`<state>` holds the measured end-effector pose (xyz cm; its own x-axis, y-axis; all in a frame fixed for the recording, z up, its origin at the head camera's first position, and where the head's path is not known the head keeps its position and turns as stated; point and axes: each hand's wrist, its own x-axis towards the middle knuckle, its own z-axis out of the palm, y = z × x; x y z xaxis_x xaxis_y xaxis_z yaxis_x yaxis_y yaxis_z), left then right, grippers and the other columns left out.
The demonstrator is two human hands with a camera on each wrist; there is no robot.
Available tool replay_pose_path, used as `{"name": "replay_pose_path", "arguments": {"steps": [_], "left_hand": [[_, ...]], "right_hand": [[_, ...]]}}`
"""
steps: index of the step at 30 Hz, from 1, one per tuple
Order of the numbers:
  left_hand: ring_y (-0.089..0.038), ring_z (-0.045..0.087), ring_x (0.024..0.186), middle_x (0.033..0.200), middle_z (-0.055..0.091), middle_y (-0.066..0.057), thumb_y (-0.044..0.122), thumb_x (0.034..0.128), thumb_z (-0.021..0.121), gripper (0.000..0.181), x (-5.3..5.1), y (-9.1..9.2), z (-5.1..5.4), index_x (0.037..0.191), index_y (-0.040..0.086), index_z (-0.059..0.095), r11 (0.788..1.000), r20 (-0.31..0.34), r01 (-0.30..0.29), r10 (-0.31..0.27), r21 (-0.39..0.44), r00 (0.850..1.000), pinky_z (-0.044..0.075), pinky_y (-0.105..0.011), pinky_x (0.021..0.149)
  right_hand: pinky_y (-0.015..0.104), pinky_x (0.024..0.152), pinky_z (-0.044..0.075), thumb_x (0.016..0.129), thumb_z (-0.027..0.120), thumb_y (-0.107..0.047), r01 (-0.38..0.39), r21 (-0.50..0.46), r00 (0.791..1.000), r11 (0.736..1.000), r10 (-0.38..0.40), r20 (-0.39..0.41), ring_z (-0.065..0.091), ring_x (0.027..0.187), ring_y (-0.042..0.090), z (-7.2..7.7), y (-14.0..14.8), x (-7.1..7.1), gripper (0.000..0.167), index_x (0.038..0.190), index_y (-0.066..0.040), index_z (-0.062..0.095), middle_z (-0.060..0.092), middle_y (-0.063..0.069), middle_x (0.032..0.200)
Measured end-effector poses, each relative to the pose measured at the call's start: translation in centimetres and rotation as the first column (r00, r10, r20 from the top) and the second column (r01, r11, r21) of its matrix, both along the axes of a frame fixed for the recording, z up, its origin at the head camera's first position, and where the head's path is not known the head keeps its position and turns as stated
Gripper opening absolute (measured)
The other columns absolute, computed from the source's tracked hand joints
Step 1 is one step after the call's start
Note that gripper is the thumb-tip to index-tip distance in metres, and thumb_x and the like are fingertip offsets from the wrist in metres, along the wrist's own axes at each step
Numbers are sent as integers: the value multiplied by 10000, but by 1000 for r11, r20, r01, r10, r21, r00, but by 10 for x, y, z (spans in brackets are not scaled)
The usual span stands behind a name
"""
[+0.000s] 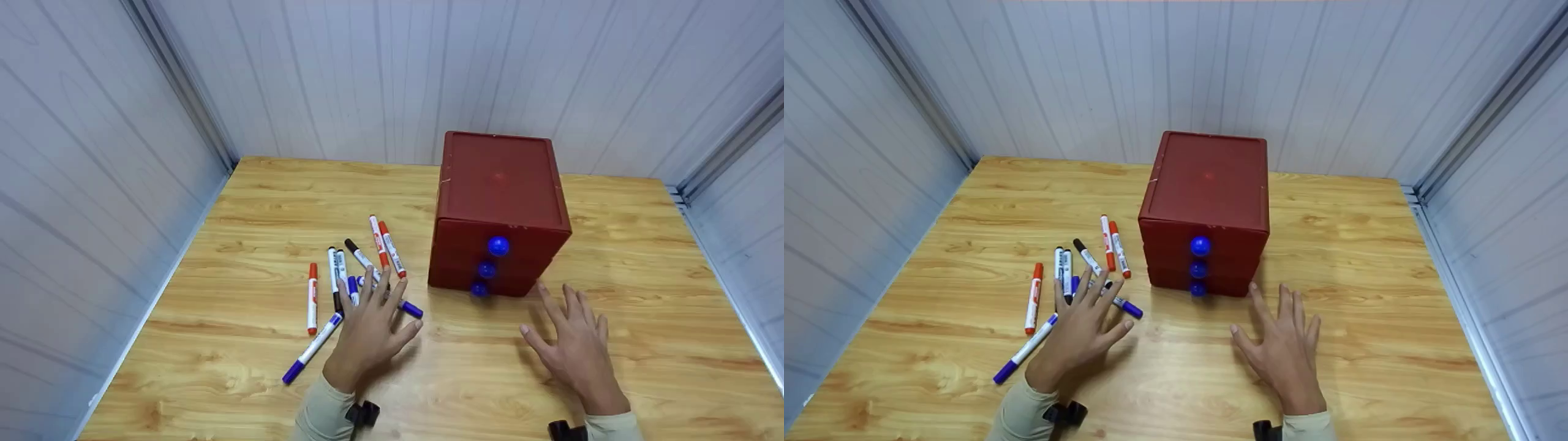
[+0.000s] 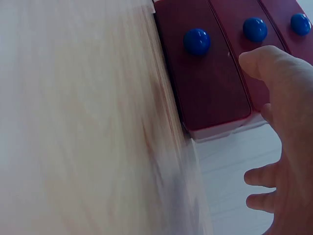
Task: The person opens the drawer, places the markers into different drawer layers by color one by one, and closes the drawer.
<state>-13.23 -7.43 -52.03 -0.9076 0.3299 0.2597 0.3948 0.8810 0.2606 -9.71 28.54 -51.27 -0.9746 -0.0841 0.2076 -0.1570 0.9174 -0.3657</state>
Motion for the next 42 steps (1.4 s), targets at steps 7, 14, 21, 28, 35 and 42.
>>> {"name": "replay_pose_path", "arguments": {"steps": [7,14,21,28,35,42], "left_hand": [[-399,184,1490,1592,341,-127,688,934,458,759,0,9,0,1503,186,475,1000,-29,20,-20,-9,999,-8,-765,1063],[-393,337,1429,1480,488,-129,553,940,569,579,-3,20,1,1381,178,587,998,-96,57,-55,10,994,78,-789,1041],[-355,426,1368,1390,561,-97,431,944,621,422,-2,31,-4,1278,176,654,992,-108,124,-120,34,987,157,-798,1019],[-253,551,1236,1252,639,-53,320,928,653,276,-4,39,0,1168,188,691,981,-186,179,-162,81,969,244,-744,1033],[-250,562,1219,1225,654,-41,316,920,665,239,0,49,-1,1119,190,708,977,-183,209,-200,36,963,250,-766,1010],[-218,595,1160,1188,672,-24,308,940,651,223,2,54,2,1117,196,729,971,-145,232,-221,61,964,263,-738,1028]], "right_hand": [[789,972,216,899,702,-460,-41,-1,994,999,40,-101,384,1297,548,3,-1,0,781,1572,-293,342,396,285,1463],[732,952,307,912,708,-398,-54,-43,990,998,48,-130,500,1175,535,8,-4,-4,728,1555,-281,385,467,284,1401],[676,854,406,911,719,-339,-54,-56,982,997,43,-186,601,1018,439,15,-7,-5,689,1533,-264,432,585,221,1277],[626,777,493,895,739,-285,-121,-25,962,992,111,-251,644,968,444,24,-4,-11,677,1513,-232,468,638,226,1207],[617,792,504,925,712,-285,-131,-14,968,991,125,-219,641,1013,453,30,-1,-8,631,1506,-212,478,639,238,1218],[543,671,540,978,653,-291,-147,-43,970,988,135,-203,669,967,344,40,-5,-9,541,1492,-221,499,649,154,1194]]}}
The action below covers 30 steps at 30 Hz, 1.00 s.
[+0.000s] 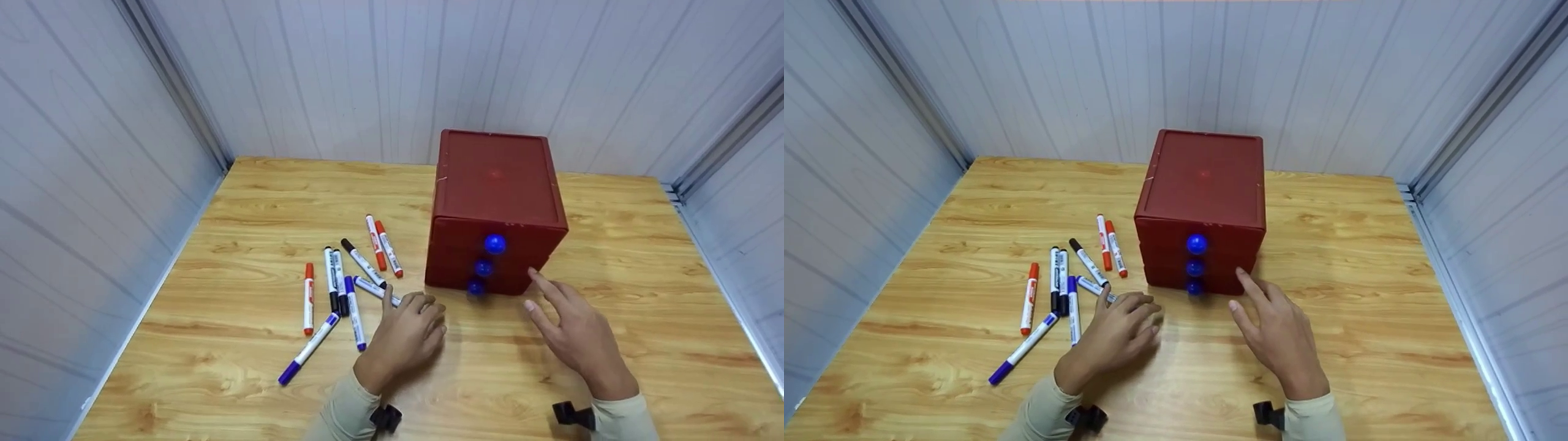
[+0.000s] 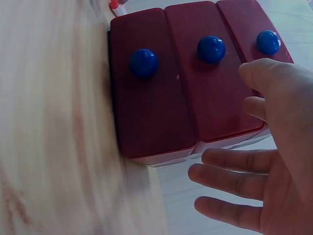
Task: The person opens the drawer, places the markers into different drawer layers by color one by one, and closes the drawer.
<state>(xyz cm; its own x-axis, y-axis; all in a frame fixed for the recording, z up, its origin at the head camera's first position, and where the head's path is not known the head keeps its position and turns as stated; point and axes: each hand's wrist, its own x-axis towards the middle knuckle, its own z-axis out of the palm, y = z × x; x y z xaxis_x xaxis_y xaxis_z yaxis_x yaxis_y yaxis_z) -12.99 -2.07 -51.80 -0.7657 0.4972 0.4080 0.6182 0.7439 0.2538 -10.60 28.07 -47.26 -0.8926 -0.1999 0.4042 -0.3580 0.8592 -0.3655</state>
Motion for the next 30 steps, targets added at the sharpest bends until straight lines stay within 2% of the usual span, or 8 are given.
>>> {"name": "replay_pose_path", "arguments": {"steps": [3,6,8,12,19,24,28,30], "left_hand": [[-199,630,1075,1141,680,-23,260,924,671,212,-3,3,2,1100,163,740,997,-33,30,-27,76,999,401,-577,1013],[-182,658,965,1085,681,-13,211,902,686,189,-7,10,4,1062,134,751,986,-91,63,-49,155,995,507,-395,859],[-174,662,892,1042,676,-3,200,889,690,172,-9,14,5,1032,129,754,981,-125,75,-53,180,991,521,-340,750],[-163,656,812,981,668,13,215,891,687,159,-8,20,7,1014,140,756,981,-147,75,-48,181,988,522,-319,676],[-149,669,789,957,675,37,245,914,667,187,-2,26,11,1059,166,755,991,-117,74,-60,111,991,533,-309,666],[-137,682,850,989,700,39,268,928,659,191,-1,31,25,1063,169,751,993,-92,75,-66,88,994,547,-305,691],[-134,667,801,946,694,32,245,927,658,179,-5,37,32,1053,161,754,989,-95,67,-55,131,994,545,-290,657],[-124,665,802,939,692,36,244,933,651,172,-7,39,33,1044,164,755,986,-86,58,-45,158,995,546,-278,655]], "right_hand": [[505,650,538,972,660,-234,0,-29,999,1000,-1,-41,679,928,282,8,0,-1,470,1428,-162,572,680,114,1140],[476,665,526,962,669,-191,19,-66,995,998,-25,-95,684,902,239,18,0,-4,386,1338,-111,649,711,83,1074],[454,679,520,961,668,-182,30,-83,991,996,-40,-129,686,881,217,25,0,-6,341,1291,-97,683,723,64,1035],[347,684,512,947,679,-152,27,-96,976,995,-47,-214,690,830,187,34,-1,-11,267,1198,-73,729,735,52,994],[153,708,453,881,714,-51,30,-211,921,977,-109,-375,656,698,203,37,-1,-18,113,974,-34,775,723,47,831],[106,715,444,923,666,-72,58,-295,912,954,-171,-373,653,691,196,47,-3,-27,131,981,-18,771,734,66,838],[66,725,421,928,663,-62,81,-361,909,929,-217,-355,640,700,160,52,-4,-34,154,1032,-6,761,732,90,843],[70,714,429,932,658,-75,107,-408,903,907,-260,-341,638,712,120,52,-7,-37,179,1073,-14,750,731,86,846]]}}
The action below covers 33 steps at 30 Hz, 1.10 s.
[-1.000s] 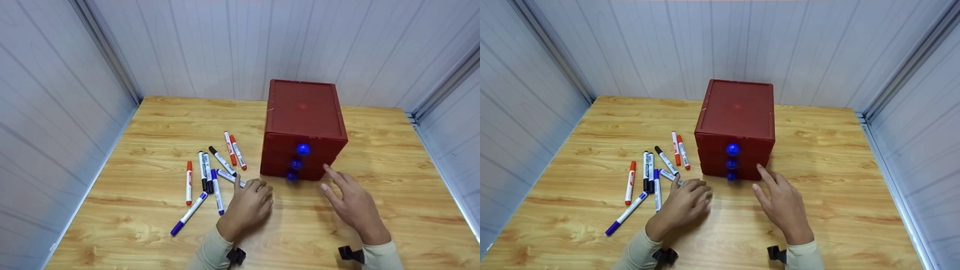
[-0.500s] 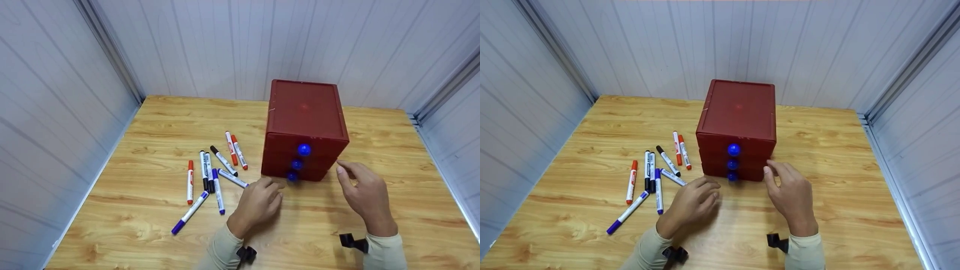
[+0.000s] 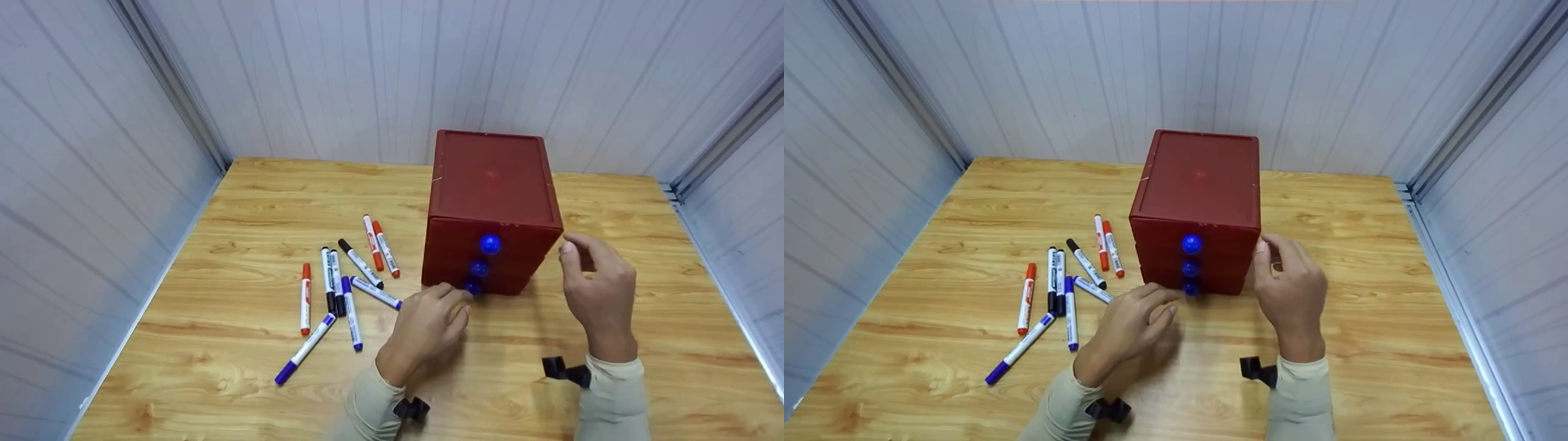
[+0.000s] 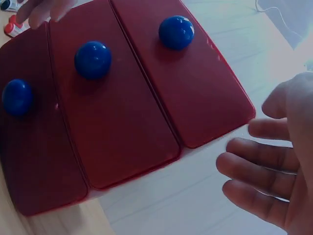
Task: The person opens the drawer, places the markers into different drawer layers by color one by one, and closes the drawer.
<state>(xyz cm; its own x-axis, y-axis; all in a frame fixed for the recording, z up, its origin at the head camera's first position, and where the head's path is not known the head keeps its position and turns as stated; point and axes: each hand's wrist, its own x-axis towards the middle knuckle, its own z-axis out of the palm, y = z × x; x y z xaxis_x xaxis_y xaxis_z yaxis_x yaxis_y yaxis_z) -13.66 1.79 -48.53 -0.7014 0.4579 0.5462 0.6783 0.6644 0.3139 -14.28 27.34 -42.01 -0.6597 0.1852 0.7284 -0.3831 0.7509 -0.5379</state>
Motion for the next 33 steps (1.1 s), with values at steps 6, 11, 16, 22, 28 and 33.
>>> {"name": "replay_pose_path", "arguments": {"steps": [6,11,16,22,28,33], "left_hand": [[-82,620,711,935,692,38,246,935,646,210,1,0,-6,1097,155,742,996,30,-19,17,87,999,510,-230,588],[-53,575,673,923,687,34,320,921,637,350,1,5,-6,1228,161,689,993,34,-10,6,120,999,466,-204,553],[-72,606,737,1027,674,28,331,924,637,389,-3,15,3,1270,157,667,989,11,-5,3,149,1000,504,-224,599],[-139,625,823,1094,644,-1,237,903,673,313,-9,19,16,1200,138,697,986,-62,-37,48,161,997,496,-277,687],[-175,625,956,1102,633,-28,156,873,689,290,-15,22,30,1159,108,681,969,-100,-49,75,243,992,508,-324,777],[-177,609,971,1114,618,-66,119,875,694,446,-20,31,35,1312,105,601,954,-98,-16,48,299,994,519,-317,827]], "right_hand": [[112,697,462,974,606,-175,32,-147,998,989,-24,56,651,872,120,-5,-12,-6,319,1276,-96,674,724,72,1001],[154,835,485,975,573,-41,-132,-216,988,967,146,49,618,1154,225,-11,-12,-11,480,1447,-116,538,638,92,1300],[240,1008,443,970,473,112,-389,-283,911,876,412,23,472,1345,270,1,-17,-8,584,1531,-5,361,424,213,1514],[244,1048,406,1014,431,58,-412,-254,892,875,445,84,461,1347,252,17,-25,2,480,1491,71,376,430,265,1485],[214,1030,401,1043,406,-9,-410,-271,883,871,453,120,503,1286,159,18,-23,4,441,1481,39,411,482,254,1432],[227,1009,419,1042,410,-11,-414,-282,882,866,457,110,534,1232,157,17,-25,2,419,1455,56,430,519,245,1377]]}}
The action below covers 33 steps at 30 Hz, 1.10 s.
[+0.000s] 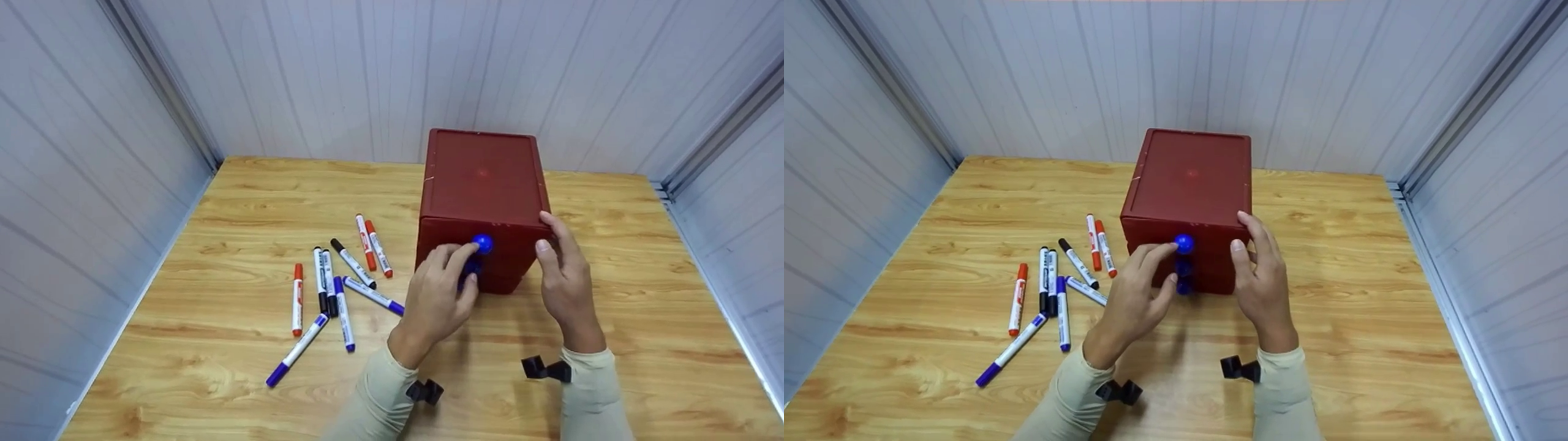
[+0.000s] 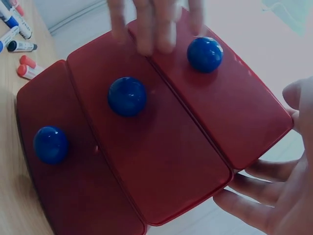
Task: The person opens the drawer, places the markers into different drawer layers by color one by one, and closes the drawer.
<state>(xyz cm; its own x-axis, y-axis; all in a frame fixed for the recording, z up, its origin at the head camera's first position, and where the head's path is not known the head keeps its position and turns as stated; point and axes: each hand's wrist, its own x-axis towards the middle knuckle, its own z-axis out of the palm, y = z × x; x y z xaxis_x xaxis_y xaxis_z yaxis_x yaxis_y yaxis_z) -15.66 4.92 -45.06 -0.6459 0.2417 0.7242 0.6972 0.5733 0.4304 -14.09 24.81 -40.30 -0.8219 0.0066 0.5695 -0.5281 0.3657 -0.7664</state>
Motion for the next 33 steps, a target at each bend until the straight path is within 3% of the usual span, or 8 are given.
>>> {"name": "replay_pose_path", "arguments": {"steps": [4,9,12,20,26,33], "left_hand": [[-148,604,893,1102,610,-68,117,880,695,571,-2,5,2,1428,159,539,1000,22,19,-19,5,1000,528,-297,771],[-92,535,741,1083,601,-51,189,918,672,673,-3,9,7,1538,205,412,995,75,33,-26,-89,997,509,-246,659],[-78,516,708,1088,604,-43,206,925,662,671,-4,11,9,1542,200,398,993,102,36,-25,-115,994,505,-234,628],[-61,518,718,1090,602,-24,182,916,655,595,-5,15,10,1480,220,470,995,135,29,-17,-92,991,484,-225,582],[-51,498,686,1067,598,-18,187,922,652,573,-2,14,10,1468,222,483,996,134,31,-19,-85,991,439,-194,546],[-53,510,688,1036,612,-5,175,913,660,537,3,12,9,1432,212,527,997,97,27,-19,-79,995,464,-207,571]], "right_hand": [[229,1006,423,1036,404,11,7,7,1000,1000,-7,-7,538,1223,156,-1,-3,-2,409,1439,74,441,532,237,1369],[235,1003,415,1032,399,31,31,5,999,1000,-30,-24,536,1215,159,-4,-3,-4,408,1434,78,447,544,235,1355],[233,1003,411,1038,391,17,33,-1,999,999,-33,-29,528,1224,155,-9,-1,-6,410,1442,67,445,533,242,1364],[287,924,502,1084,319,-78,-35,-87,999,996,33,-25,534,1258,219,-30,16,-18,421,1479,-27,457,503,166,1440],[314,934,491,1096,305,-158,-79,-124,995,989,86,53,461,1345,255,-29,21,-15,443,1511,-83,439,453,110,1511],[306,954,477,1105,284,-193,-190,-197,961,962,223,163,392,1400,248,-24,33,-11,466,1557,-110,362,337,113,1587]]}}
